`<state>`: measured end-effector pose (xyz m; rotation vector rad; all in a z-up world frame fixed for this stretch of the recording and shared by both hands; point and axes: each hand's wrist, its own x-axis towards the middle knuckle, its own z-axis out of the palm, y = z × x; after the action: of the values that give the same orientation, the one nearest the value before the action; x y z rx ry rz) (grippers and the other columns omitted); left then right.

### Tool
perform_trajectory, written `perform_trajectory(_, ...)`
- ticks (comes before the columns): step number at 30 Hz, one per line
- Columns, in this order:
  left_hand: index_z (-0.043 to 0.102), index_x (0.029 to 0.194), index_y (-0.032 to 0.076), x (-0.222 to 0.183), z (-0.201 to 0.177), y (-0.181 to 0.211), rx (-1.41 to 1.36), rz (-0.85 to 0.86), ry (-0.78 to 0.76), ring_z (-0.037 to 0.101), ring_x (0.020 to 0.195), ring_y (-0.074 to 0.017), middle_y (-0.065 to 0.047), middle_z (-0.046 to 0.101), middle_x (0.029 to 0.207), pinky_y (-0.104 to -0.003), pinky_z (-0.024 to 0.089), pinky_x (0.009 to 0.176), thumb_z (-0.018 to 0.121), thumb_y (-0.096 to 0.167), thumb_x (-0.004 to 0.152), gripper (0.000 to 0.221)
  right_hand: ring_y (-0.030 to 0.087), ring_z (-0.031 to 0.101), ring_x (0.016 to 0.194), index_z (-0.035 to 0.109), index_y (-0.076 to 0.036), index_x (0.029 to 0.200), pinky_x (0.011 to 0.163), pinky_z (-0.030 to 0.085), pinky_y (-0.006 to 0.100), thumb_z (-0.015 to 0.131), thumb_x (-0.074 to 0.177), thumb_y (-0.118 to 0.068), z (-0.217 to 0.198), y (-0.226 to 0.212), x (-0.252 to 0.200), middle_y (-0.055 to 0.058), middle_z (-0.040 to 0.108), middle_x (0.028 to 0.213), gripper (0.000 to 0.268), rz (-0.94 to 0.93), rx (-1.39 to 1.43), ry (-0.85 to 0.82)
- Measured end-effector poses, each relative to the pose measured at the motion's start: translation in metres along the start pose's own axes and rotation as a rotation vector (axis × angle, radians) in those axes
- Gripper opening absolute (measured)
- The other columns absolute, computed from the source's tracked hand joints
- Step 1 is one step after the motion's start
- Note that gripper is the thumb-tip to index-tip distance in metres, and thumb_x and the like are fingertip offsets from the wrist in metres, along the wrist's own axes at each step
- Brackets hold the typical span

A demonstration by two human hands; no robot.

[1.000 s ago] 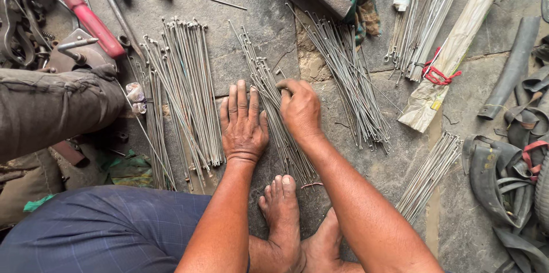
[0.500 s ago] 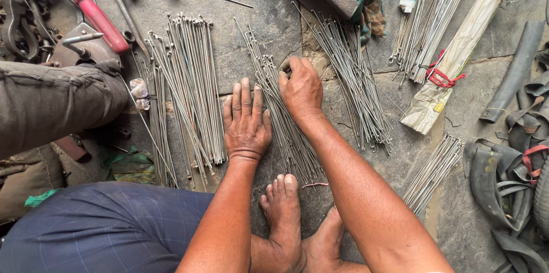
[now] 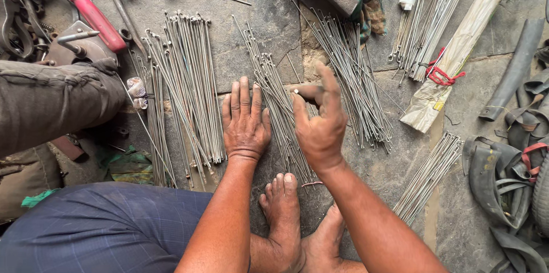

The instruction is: The person sits on the floor and sorts bicycle spokes by picking them up from piles and grouping them together.

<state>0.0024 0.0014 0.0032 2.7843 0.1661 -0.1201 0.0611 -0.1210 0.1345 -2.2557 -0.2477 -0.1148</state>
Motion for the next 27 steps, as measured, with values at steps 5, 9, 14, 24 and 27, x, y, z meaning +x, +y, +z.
perform_trajectory(5,0.039,0.158,0.012,0.000,0.000,0.000,-0.006,-0.005,-0.005,0.018,0.157,-0.0267,-0.013,0.023,0.170,-0.045,0.009,0.129,0.044,0.037,0.103,0.061,0.019,0.075,0.113,0.027,-0.006,0.159,0.101,0.061,0.030,0.069,0.102,0.006,-0.010,-0.015,-0.007,0.013,0.076,0.117,0.072,0.040,0.133,0.009)
perform_trajectory(9,0.038,0.158,0.012,0.000,0.001,0.001,0.003,-0.005,-0.001,0.018,0.158,-0.0262,-0.012,0.022,0.170,-0.045,0.009,0.129,0.043,0.038,0.104,0.060,0.019,0.074,0.117,0.023,-0.007,0.160,0.105,0.061,0.030,0.066,0.102,0.007,-0.011,-0.017,-0.010,0.014,0.075,0.119,0.074,0.045,0.167,0.001)
perform_trajectory(14,0.038,0.159,0.012,0.000,0.001,0.001,-0.002,-0.009,-0.013,0.017,0.158,-0.0263,-0.013,0.021,0.170,-0.045,0.009,0.129,0.042,0.038,0.104,0.060,0.016,0.074,0.109,0.024,-0.007,0.159,0.095,0.063,0.026,0.062,0.102,0.007,-0.013,-0.024,-0.007,0.013,0.075,0.117,0.070,0.142,0.243,-0.017)
perform_trajectory(24,0.038,0.159,0.012,0.001,-0.002,0.001,0.004,-0.003,-0.005,0.017,0.158,-0.0270,-0.013,0.021,0.170,-0.045,0.009,0.129,0.044,0.037,0.103,0.062,0.023,0.074,0.105,0.059,0.002,0.124,0.096,0.065,0.036,0.059,0.107,0.005,-0.012,-0.021,-0.005,0.018,0.072,0.116,0.018,0.448,0.688,-0.042)
perform_trajectory(27,0.041,0.158,0.010,0.000,-0.003,0.002,-0.013,-0.001,0.006,0.019,0.157,-0.0278,-0.014,0.023,0.170,-0.046,0.010,0.129,0.047,0.037,0.102,0.061,0.025,0.074,0.101,0.057,0.003,0.123,0.092,0.063,0.038,0.060,0.102,0.002,-0.010,-0.012,-0.003,0.019,0.073,0.111,0.021,0.642,0.970,0.024)
